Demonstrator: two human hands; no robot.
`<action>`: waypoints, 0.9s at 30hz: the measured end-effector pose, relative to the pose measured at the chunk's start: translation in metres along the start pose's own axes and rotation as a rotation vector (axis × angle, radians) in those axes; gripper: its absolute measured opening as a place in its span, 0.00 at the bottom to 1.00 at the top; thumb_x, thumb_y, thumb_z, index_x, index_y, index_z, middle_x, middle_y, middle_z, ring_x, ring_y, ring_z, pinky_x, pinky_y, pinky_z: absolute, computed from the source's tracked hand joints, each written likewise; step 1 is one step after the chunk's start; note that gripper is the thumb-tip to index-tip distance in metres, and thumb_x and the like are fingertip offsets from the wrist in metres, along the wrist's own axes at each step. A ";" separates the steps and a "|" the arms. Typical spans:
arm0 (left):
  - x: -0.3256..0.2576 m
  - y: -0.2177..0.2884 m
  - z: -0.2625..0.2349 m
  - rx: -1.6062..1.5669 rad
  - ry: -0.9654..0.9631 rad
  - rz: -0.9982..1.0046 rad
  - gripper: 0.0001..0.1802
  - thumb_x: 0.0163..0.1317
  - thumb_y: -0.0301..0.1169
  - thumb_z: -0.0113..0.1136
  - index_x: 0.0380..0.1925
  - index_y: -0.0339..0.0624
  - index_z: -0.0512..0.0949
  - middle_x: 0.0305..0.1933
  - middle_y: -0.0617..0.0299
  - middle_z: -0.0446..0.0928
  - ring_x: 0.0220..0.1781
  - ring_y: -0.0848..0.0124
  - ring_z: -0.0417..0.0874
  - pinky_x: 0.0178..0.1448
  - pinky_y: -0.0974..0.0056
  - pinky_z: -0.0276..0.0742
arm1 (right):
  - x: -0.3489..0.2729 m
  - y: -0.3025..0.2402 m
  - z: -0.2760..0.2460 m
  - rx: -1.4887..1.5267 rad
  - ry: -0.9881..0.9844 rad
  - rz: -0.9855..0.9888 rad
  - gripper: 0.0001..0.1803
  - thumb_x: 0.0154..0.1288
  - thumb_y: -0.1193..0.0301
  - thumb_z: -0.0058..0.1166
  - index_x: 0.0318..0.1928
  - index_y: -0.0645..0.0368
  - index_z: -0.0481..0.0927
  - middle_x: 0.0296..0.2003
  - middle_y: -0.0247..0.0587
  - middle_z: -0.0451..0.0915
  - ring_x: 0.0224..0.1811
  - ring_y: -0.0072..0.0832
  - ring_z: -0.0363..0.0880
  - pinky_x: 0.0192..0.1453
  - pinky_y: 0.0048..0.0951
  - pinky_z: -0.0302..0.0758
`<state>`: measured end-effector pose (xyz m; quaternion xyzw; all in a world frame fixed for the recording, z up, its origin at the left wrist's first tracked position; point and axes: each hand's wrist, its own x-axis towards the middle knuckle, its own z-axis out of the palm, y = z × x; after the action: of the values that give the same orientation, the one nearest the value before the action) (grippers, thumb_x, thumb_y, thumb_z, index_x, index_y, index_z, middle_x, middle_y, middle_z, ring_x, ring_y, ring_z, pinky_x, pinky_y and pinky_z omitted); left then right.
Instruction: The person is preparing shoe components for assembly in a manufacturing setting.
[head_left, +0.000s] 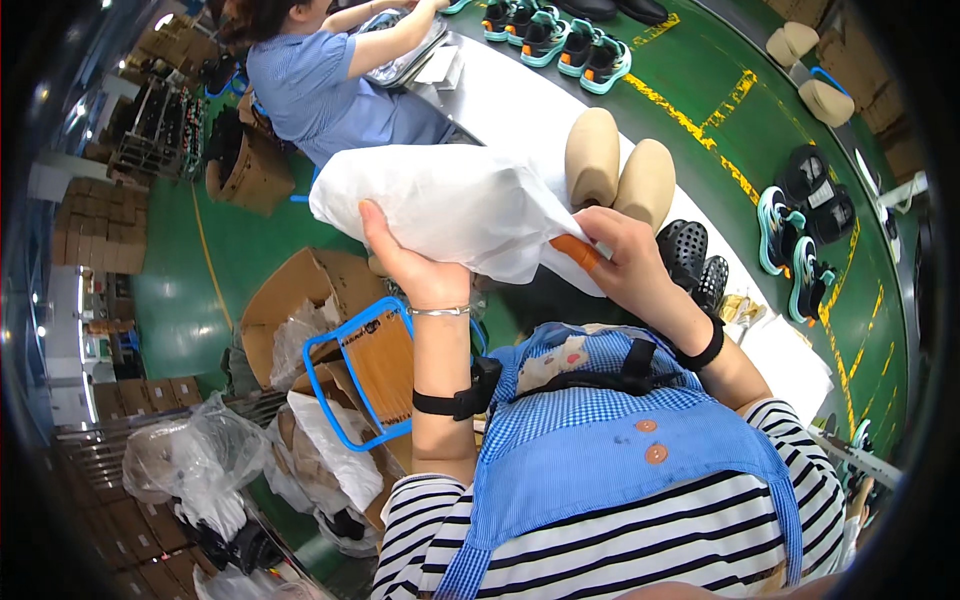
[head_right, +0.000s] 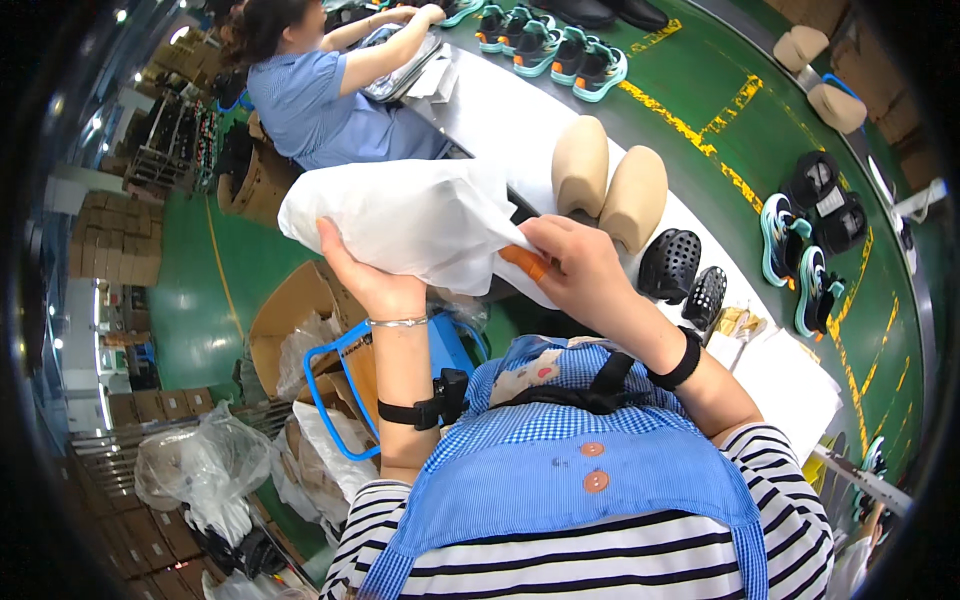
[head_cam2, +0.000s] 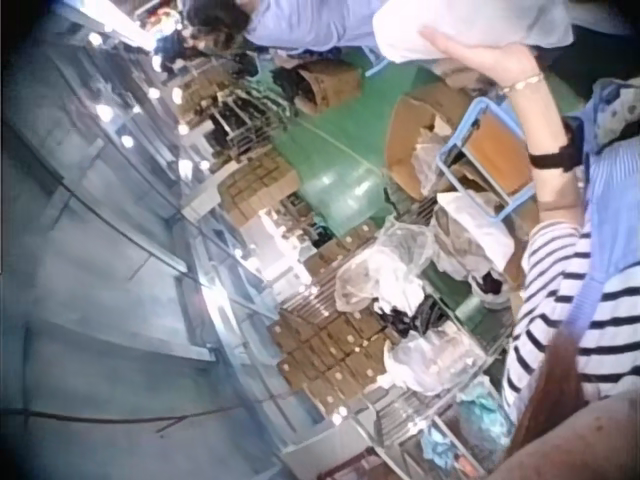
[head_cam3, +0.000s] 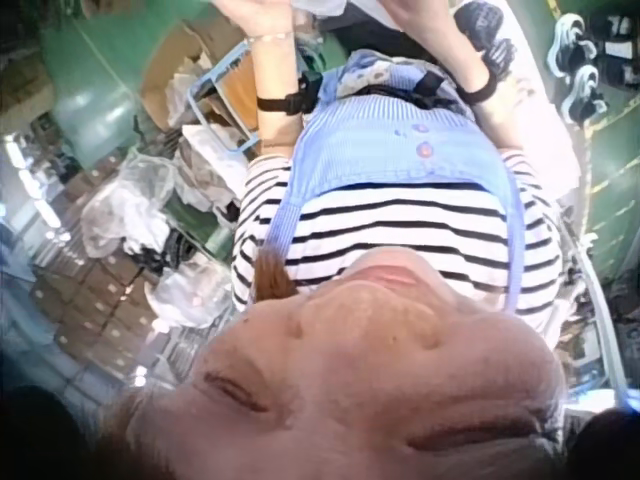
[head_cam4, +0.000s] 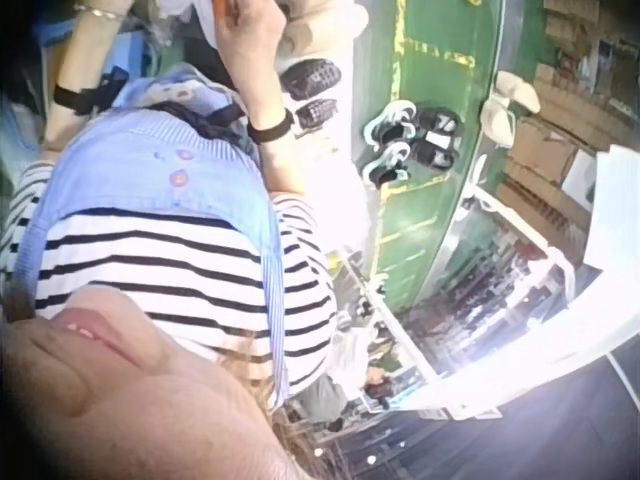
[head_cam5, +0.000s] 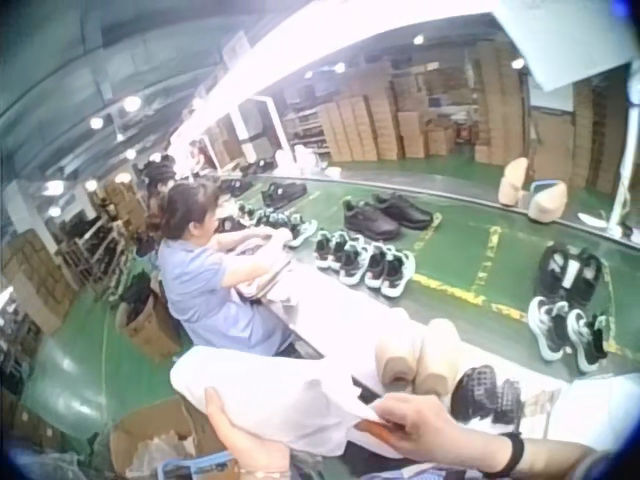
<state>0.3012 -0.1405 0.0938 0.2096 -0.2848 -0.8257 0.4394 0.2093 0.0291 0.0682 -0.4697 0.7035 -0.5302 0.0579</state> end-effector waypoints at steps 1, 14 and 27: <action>0.001 0.000 0.003 0.007 -0.015 -0.010 0.31 0.61 0.56 0.47 0.55 0.44 0.68 0.56 0.60 0.71 0.57 0.63 0.72 0.60 0.56 0.67 | -0.002 0.001 0.003 -0.074 0.058 -0.088 0.10 0.53 0.74 0.62 0.37 0.59 0.76 0.26 0.40 0.75 0.25 0.35 0.74 0.27 0.27 0.70; -0.010 -0.027 0.009 -0.017 -0.145 -0.366 0.33 0.63 0.56 0.38 0.59 0.44 0.66 0.61 0.57 0.67 0.62 0.59 0.68 0.63 0.54 0.64 | -0.003 -0.021 -0.007 -0.546 0.414 -0.263 0.12 0.46 0.76 0.63 0.34 0.51 0.81 0.30 0.35 0.75 0.31 0.29 0.77 0.33 0.28 0.73; -0.002 -0.040 0.004 0.113 -0.156 -0.208 0.34 0.62 0.58 0.39 0.56 0.43 0.68 0.56 0.58 0.71 0.57 0.61 0.72 0.60 0.58 0.68 | -0.006 -0.003 0.002 1.657 0.008 0.833 0.21 0.66 0.61 0.52 0.55 0.55 0.71 0.49 0.34 0.77 0.53 0.27 0.74 0.61 0.31 0.66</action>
<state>0.2750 -0.1196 0.0708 0.1976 -0.3409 -0.8633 0.3154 0.2160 0.0326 0.0673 0.0142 0.2121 -0.8017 0.5587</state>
